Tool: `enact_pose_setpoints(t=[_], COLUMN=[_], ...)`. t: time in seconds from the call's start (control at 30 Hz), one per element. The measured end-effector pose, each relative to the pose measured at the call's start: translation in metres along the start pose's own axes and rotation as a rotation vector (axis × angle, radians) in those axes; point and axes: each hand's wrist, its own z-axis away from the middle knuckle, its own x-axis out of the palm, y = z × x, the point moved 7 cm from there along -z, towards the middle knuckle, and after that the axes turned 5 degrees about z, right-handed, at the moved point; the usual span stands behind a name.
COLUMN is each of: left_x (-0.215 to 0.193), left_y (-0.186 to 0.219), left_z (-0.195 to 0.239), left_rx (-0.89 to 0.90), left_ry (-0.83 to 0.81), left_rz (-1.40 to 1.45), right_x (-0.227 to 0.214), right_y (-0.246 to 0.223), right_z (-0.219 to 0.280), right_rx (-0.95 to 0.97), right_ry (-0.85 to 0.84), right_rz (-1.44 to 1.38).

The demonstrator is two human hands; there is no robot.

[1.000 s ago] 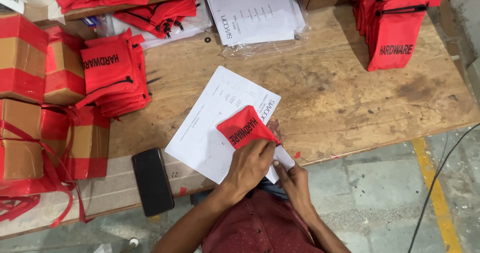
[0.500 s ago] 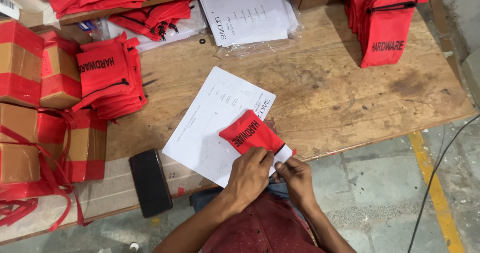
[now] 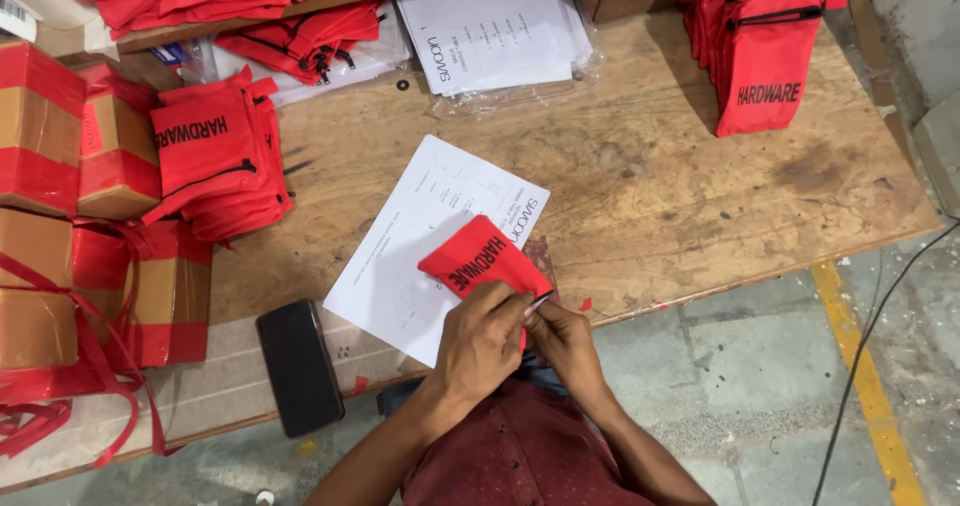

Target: Folding furniture instruction manuals and inserting them into red pouches.

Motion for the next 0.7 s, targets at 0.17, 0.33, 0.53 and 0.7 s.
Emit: enact_pose_setpoints(t=[0.17, 0.33, 0.53, 0.7], left_x=[-0.005, -0.006, -0.003, 0.016], left_y=[-0.014, -0.034, -0.044, -0.077], left_z=[-0.003, -0.006, -0.024, -0.026], left_rx=[-0.019, -0.160, -0.102, -0.154], left_ry=[0.061, 0.003, -0.017, -0.174], left_rz=[-0.030, 0.037, 0.017, 0.028], right_x=[0.006, 0.012, 0.015, 0.003], right_y=[-0.053, -0.054, -0.063, -0.075], right_z=[-0.011, -0.021, -0.018, -0.017], right_rx=[-0.133, -0.170, -0.159, -0.156], right_ry=[0.029, -0.023, -0.157, -0.241], right_rz=[0.273, 0.611, 0.635, 0.747])
